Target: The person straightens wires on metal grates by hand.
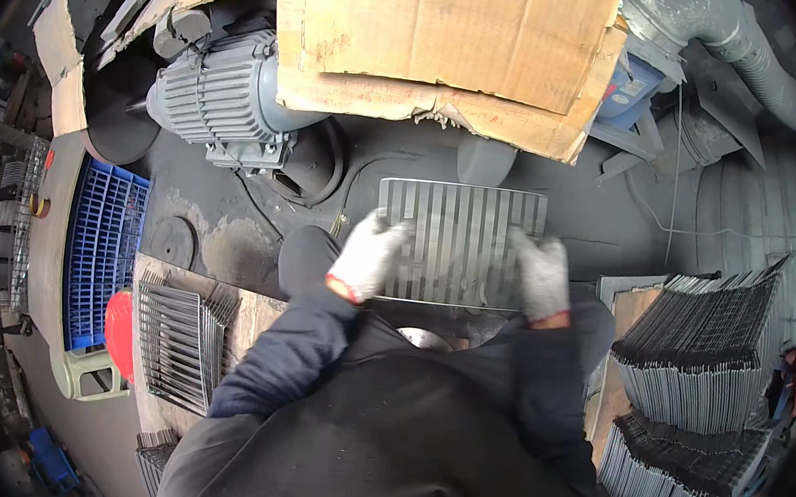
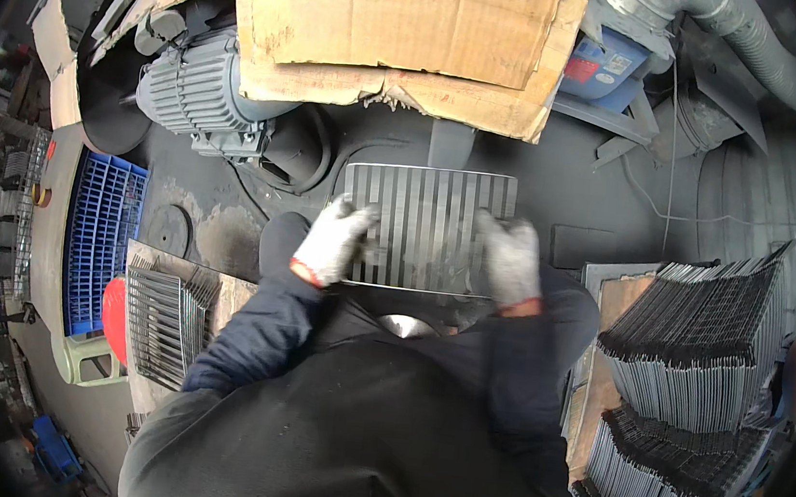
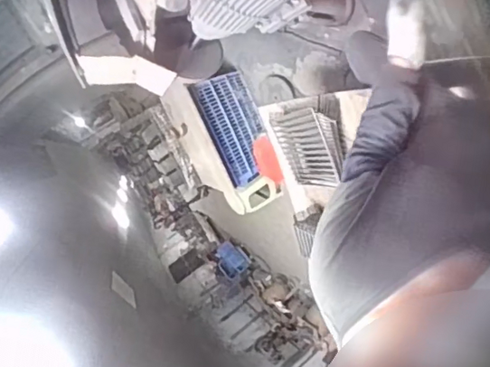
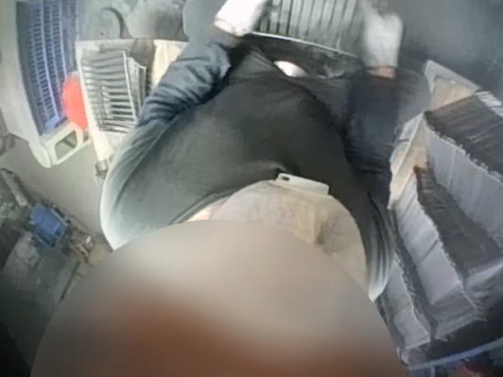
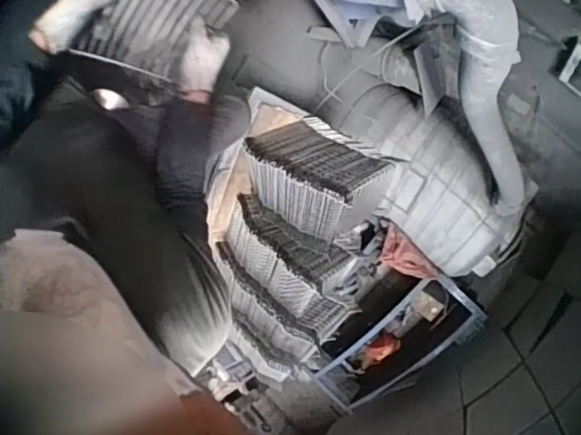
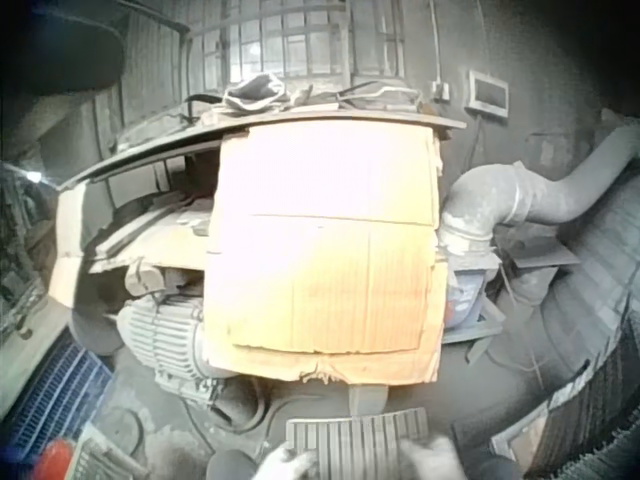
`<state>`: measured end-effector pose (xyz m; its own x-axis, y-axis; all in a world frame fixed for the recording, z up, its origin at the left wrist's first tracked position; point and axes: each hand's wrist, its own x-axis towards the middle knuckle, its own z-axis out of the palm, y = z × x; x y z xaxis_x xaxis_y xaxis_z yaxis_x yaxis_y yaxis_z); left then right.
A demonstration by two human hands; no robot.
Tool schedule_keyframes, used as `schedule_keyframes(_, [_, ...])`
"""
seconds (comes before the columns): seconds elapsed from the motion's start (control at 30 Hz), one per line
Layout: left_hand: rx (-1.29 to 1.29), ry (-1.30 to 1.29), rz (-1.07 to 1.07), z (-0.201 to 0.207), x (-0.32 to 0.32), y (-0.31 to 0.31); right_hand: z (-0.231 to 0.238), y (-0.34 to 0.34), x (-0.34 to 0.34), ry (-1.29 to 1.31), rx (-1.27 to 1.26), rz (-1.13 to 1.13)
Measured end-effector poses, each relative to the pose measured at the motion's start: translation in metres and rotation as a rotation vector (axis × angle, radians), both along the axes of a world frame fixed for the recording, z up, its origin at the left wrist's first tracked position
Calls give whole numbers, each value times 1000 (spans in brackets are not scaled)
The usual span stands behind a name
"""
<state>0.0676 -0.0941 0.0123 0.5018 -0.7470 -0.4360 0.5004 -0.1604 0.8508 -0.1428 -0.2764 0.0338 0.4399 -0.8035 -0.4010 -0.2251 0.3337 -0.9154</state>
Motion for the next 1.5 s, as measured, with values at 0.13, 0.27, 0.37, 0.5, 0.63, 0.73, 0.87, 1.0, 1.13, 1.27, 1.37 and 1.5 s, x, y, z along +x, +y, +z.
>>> schedule_keyframes(0.13, [49, -11, 42, 0, 29, 29, -16, 24, 36, -145, -158, 82])
schedule_keyframes(0.27, [34, -13, -104, 10, -11, -28, 7, -9, -31, -21, -41, -25])
schedule_keyframes(0.37, [78, -59, -255, 4, -28, -51, 6, -17, -46, -29, -58, -196])
schedule_keyframes(0.5, [103, -17, -67, 7, 1, -13, 0, -4, -10, -12, -75, -3])
schedule_keyframes(0.63, [56, 71, -51, -22, 47, 39, -40, 24, 45, -218, -172, 51])
schedule_keyframes(0.73, [123, -51, -152, 7, 18, -4, -3, 4, -3, -11, -60, 16])
schedule_keyframes(0.87, [66, -83, -247, 11, -27, -49, 23, -15, -41, -99, -9, -174])
schedule_keyframes(1.0, [78, -55, -84, 2, -4, -20, -22, -17, -23, -60, -27, -21])
schedule_keyframes(1.13, [85, 81, -10, -19, 46, 34, -55, 13, 39, -56, -35, 101])
schedule_keyframes(1.27, [36, 63, -84, 1, 7, -17, -6, -9, -12, 94, -2, -16])
schedule_keyframes(1.37, [31, 48, -180, -10, -25, -52, 15, -21, -39, -91, 121, -173])
schedule_keyframes(1.5, [129, -31, -150, 5, -2, -31, -17, -31, -34, -73, 155, 0])
